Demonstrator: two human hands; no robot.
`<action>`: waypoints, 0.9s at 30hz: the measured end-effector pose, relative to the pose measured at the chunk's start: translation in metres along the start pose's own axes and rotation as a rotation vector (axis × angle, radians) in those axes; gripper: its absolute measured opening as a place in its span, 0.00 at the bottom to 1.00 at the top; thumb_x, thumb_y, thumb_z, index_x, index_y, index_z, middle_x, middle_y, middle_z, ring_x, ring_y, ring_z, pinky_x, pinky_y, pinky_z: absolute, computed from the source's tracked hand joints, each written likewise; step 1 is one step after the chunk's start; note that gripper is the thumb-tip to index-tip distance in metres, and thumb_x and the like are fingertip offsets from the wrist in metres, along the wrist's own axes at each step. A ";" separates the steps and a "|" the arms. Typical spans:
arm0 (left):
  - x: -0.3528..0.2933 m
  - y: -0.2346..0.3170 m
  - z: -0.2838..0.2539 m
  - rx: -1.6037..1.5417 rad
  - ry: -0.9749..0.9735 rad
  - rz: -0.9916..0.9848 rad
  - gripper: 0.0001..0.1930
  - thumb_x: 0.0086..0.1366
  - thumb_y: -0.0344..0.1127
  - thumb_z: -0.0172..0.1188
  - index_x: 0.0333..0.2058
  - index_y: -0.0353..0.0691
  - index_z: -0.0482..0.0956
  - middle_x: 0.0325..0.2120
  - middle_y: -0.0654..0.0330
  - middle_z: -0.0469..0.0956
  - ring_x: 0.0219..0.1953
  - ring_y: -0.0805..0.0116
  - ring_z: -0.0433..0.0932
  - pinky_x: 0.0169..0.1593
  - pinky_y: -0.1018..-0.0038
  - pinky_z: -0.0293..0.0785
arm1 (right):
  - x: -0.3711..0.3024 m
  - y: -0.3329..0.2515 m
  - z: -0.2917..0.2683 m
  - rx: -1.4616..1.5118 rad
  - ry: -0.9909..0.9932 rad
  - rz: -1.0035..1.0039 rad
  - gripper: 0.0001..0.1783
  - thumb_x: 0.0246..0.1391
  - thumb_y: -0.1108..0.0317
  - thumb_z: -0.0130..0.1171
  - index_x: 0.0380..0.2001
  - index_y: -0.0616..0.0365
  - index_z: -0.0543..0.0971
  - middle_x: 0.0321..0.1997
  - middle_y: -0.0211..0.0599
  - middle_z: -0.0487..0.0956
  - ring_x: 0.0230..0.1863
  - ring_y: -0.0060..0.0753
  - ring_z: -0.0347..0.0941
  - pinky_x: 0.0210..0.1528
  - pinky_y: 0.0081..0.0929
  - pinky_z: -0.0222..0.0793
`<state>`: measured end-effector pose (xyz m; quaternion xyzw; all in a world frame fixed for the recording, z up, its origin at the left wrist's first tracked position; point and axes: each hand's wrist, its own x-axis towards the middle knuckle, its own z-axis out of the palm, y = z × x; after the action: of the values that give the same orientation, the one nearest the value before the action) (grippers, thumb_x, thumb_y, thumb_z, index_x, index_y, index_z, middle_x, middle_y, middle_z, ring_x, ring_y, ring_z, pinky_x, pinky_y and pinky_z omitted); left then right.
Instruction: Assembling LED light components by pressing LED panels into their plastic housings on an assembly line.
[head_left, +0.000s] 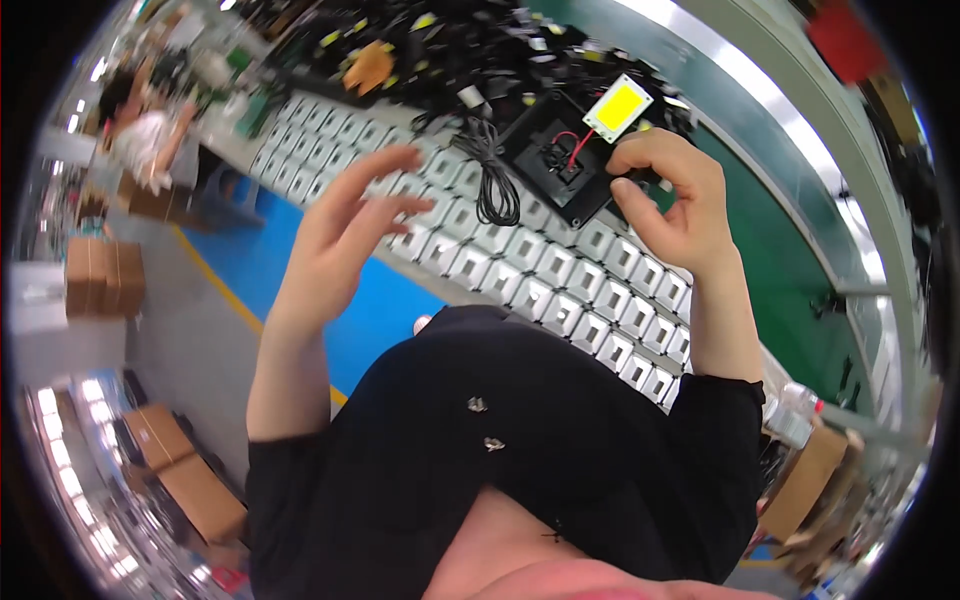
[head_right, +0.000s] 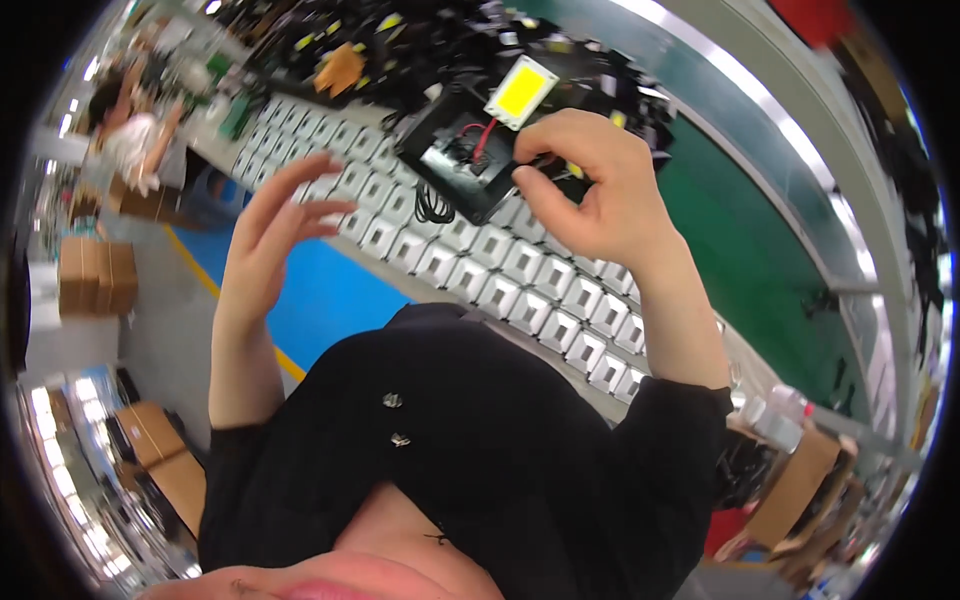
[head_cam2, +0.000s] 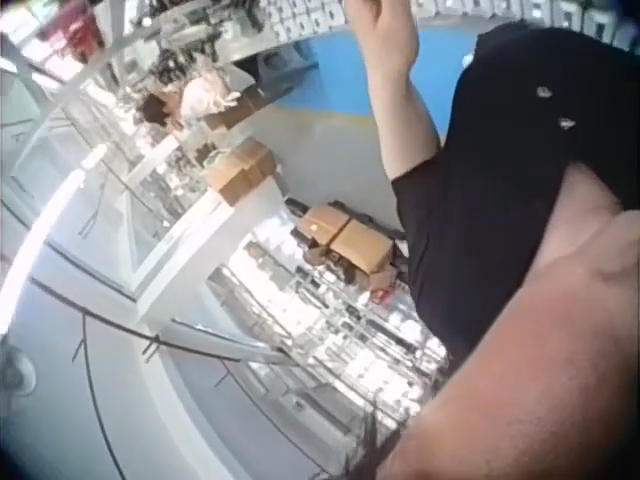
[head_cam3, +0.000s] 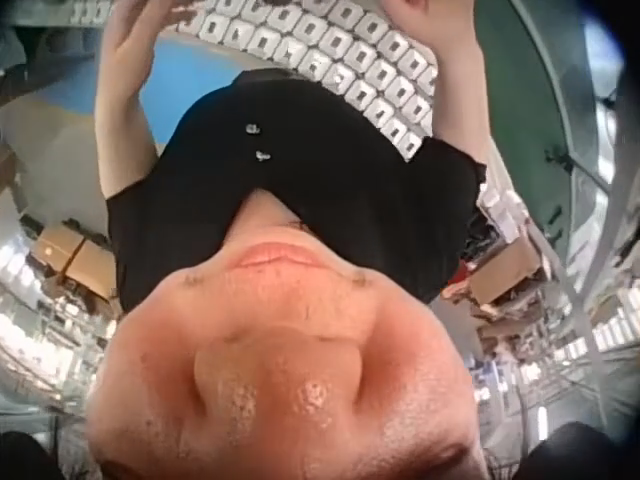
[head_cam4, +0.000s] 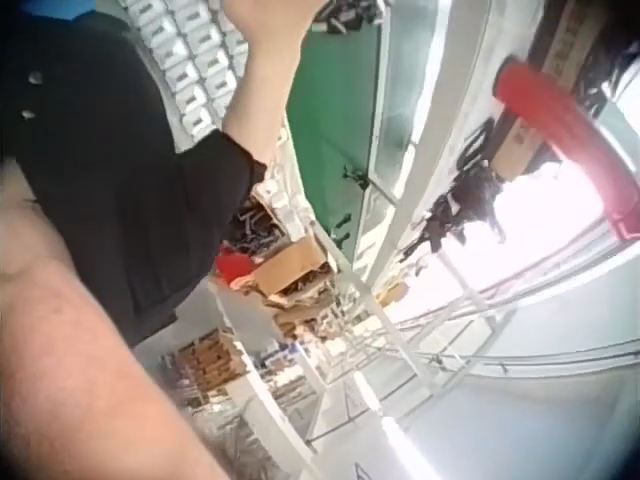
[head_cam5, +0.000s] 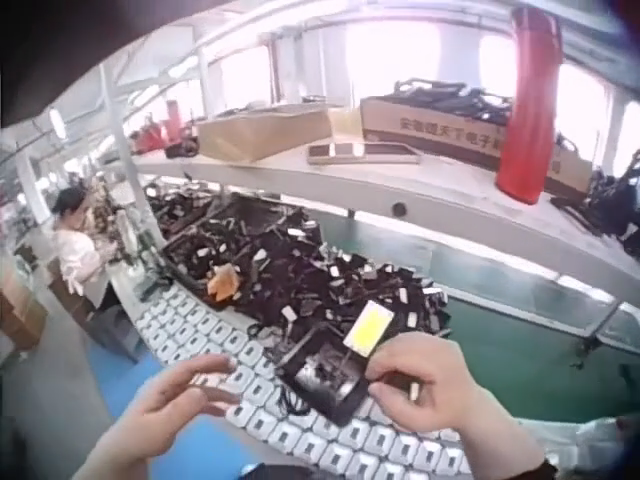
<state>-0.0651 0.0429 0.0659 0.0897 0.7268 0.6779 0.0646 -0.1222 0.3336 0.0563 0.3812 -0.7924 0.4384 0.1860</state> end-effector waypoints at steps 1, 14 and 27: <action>-0.001 0.007 -0.009 -0.055 -0.024 0.018 0.21 0.66 0.39 0.44 0.55 0.36 0.62 0.48 0.56 0.69 0.45 0.68 0.73 0.42 0.76 0.70 | 0.015 -0.015 0.018 0.033 -0.045 -0.058 0.08 0.36 0.77 0.59 0.26 0.61 0.75 0.26 0.36 0.75 0.27 0.32 0.72 0.32 0.22 0.67; -0.089 -0.038 -0.134 -0.848 0.010 0.181 0.30 0.61 0.33 0.51 0.59 0.38 0.50 0.51 0.56 0.64 0.50 0.65 0.69 0.50 0.66 0.70 | 0.091 -0.121 0.211 0.336 -0.085 0.014 0.08 0.40 0.74 0.65 0.26 0.62 0.77 0.26 0.33 0.77 0.27 0.23 0.74 0.30 0.18 0.69; -0.127 -0.034 -0.154 -0.661 0.376 0.139 0.23 0.70 0.45 0.32 0.58 0.39 0.52 0.53 0.54 0.64 0.52 0.61 0.70 0.52 0.60 0.70 | 0.117 -0.149 0.237 -0.077 -0.216 -0.276 0.18 0.37 0.77 0.62 0.36 0.54 0.75 0.46 0.41 0.71 0.43 0.40 0.69 0.40 0.28 0.69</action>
<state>0.0236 -0.1369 0.0395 -0.0127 0.4606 0.8829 -0.0905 -0.0736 0.0350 0.0824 0.5239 -0.7641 0.3345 0.1727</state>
